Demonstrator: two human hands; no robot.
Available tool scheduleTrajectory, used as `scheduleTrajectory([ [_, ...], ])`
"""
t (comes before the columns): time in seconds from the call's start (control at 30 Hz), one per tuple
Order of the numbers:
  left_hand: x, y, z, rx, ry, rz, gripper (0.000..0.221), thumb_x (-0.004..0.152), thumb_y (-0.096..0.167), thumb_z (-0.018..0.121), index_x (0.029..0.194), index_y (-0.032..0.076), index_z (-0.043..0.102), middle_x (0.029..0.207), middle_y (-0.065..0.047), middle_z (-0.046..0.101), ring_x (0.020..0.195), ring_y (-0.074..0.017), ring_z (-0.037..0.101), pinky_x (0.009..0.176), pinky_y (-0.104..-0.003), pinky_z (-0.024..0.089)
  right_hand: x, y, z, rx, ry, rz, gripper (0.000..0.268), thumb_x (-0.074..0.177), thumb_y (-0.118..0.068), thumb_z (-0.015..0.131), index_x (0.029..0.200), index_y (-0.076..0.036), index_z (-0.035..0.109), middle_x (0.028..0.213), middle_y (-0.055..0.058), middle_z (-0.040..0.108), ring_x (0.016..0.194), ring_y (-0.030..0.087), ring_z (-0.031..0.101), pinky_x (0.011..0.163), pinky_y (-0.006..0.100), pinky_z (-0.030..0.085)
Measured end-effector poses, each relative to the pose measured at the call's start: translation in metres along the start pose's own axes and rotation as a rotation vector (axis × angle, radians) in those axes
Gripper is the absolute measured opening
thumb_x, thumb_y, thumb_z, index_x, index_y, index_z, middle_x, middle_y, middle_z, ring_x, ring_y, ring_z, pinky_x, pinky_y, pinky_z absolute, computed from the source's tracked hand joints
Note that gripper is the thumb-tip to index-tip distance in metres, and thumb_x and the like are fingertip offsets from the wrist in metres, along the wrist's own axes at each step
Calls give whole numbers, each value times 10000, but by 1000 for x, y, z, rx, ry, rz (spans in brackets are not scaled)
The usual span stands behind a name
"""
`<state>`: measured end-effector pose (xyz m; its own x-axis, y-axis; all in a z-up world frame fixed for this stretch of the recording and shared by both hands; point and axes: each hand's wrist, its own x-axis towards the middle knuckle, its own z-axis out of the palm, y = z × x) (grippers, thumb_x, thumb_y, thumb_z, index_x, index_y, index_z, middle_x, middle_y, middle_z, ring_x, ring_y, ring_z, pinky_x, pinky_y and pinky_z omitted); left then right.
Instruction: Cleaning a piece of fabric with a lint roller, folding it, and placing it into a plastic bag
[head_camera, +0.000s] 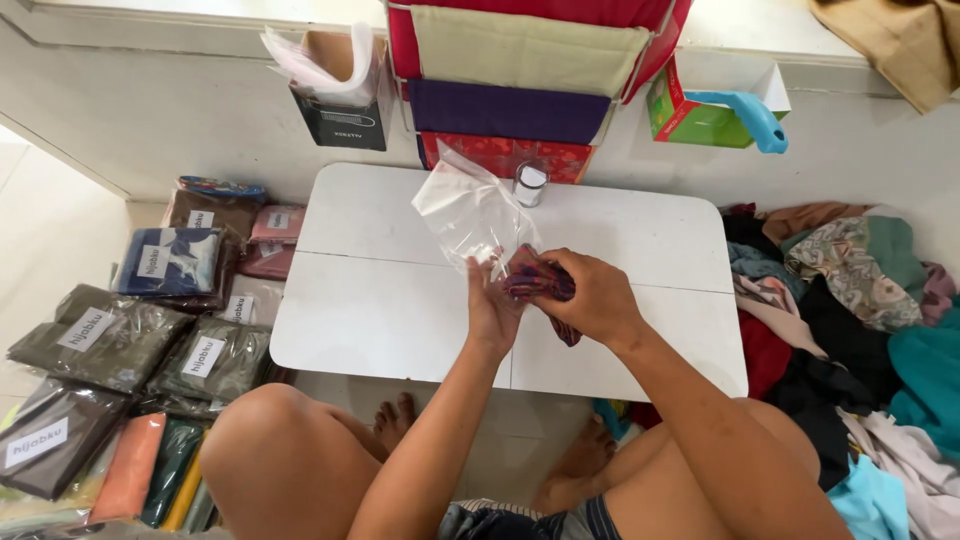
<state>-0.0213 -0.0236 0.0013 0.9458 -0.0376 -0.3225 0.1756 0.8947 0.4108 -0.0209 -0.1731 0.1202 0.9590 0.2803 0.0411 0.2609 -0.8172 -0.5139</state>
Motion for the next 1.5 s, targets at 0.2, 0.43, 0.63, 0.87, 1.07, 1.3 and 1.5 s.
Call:
scheduleTrajectory([
  [0.2, -15, -10, 15, 221, 64, 160, 580, 956, 314, 722, 1436, 218, 410, 1262, -27, 658, 1119, -163, 626, 999, -412, 515, -3, 2, 8, -31, 78, 43, 616, 845, -410, 719, 1334, -246, 382, 1007, 20, 755, 939, 244, 728, 792, 406, 577],
  [0.43, -17, -21, 11, 245, -14, 205, 700, 919, 213, 778, 1488, 214, 370, 1291, -47, 581, 1126, -167, 590, 1016, -454, 497, -2, -9, 16, -8, 85, 7, 588, 832, -421, 739, 1251, -209, 384, 998, 47, 774, 927, 269, 740, 803, 433, 579],
  [0.63, -13, -28, -3, 40, -153, 131, 402, 963, 353, 725, 1243, 183, 492, 1112, -132, 682, 991, -245, 698, 843, -415, 606, 2, -8, 9, -90, -50, -20, 630, 804, -465, 749, 1254, -222, 380, 1063, 61, 766, 985, 296, 731, 827, 463, 577],
  [0.87, -11, -26, -10, -64, 147, -64, 607, 871, 468, 777, 1327, 101, 619, 1247, -183, 694, 1157, -314, 666, 1009, -474, 539, 7, -11, -9, 281, -226, 32, 661, 784, -334, 821, 1283, -159, 424, 1321, 223, 647, 1145, 460, 661, 971, 557, 536],
  [1.07, -9, -22, -15, -122, 164, -91, 565, 856, 398, 788, 1334, 134, 645, 1292, -182, 677, 1228, -360, 639, 1065, -533, 490, 14, 12, 3, 397, -13, 99, 512, 812, -52, 769, 1230, -112, 479, 1290, 221, 577, 1037, 412, 696, 871, 475, 590],
  [1.3, -27, -13, 5, -111, 112, -53, 423, 832, 79, 762, 1222, 212, 670, 1126, -96, 712, 1072, -312, 699, 920, -518, 578, 19, 23, 6, 429, 186, 67, 354, 821, -29, 799, 1078, -80, 561, 1122, 158, 645, 963, 322, 732, 742, 396, 599],
  [1.5, 30, -42, -61, -98, 187, -103, 388, 829, -10, 797, 1177, 96, 663, 1005, -152, 705, 944, -351, 728, 806, -538, 606, 19, 34, 15, 300, 237, -132, 165, 859, -117, 827, 943, -117, 684, 942, 20, 680, 912, 231, 733, 706, 332, 607],
])
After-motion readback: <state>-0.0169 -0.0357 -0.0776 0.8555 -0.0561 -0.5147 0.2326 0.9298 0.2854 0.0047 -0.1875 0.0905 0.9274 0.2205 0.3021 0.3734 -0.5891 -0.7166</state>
